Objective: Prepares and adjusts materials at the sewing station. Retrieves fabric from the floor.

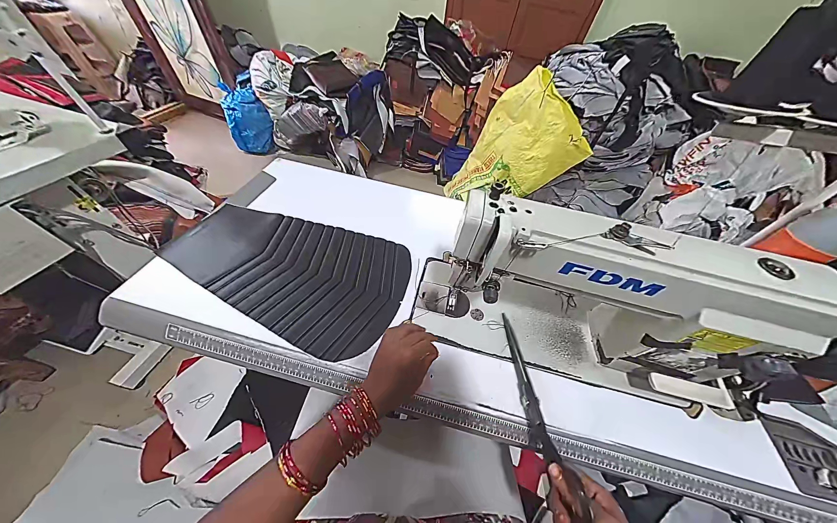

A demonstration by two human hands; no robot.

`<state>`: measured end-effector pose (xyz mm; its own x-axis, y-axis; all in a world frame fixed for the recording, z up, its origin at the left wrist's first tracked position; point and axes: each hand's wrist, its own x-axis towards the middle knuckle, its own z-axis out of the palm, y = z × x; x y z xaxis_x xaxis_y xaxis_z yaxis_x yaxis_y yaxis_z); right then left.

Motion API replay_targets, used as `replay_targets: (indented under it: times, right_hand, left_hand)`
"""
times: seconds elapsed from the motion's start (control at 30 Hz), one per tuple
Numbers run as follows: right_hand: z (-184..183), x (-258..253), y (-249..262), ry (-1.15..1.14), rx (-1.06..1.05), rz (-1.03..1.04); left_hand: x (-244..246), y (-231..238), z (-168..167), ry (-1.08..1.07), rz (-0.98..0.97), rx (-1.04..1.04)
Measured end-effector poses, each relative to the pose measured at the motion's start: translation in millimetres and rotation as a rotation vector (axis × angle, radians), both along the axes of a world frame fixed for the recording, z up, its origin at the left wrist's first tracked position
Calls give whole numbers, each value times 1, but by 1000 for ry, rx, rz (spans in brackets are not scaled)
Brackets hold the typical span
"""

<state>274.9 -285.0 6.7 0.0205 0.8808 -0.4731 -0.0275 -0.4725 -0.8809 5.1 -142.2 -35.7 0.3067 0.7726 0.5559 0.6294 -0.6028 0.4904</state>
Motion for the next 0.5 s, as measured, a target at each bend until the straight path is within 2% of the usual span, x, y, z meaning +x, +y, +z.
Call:
replay_targets:
  times: [0.07,0.1,0.17,0.2,0.27,0.37,0.5]
  right_hand:
    - [-1,7,23,-248,44,-33]
    - [-3,13,34,-448,92,-25]
    - [-9,24,55,-862,220,-12]
    - [-11,28,63,-984,286,-19]
    - [-19,32,79,-1142,376,-46]
    - [-30,31,90,-1247,424,-85]
    - [-51,26,90,-1418,536,-127]
  left_hand:
    - [9,15,6,14,-82,-55]
    - [12,25,9,20,-121,-103]
    - [12,48,15,44,-171,-276]
    - [10,62,17,52,-177,-367]
    - [6,89,22,26,-169,-492]
    - [3,120,29,-1,-171,-613]
    - [4,133,38,-42,-160,-801]
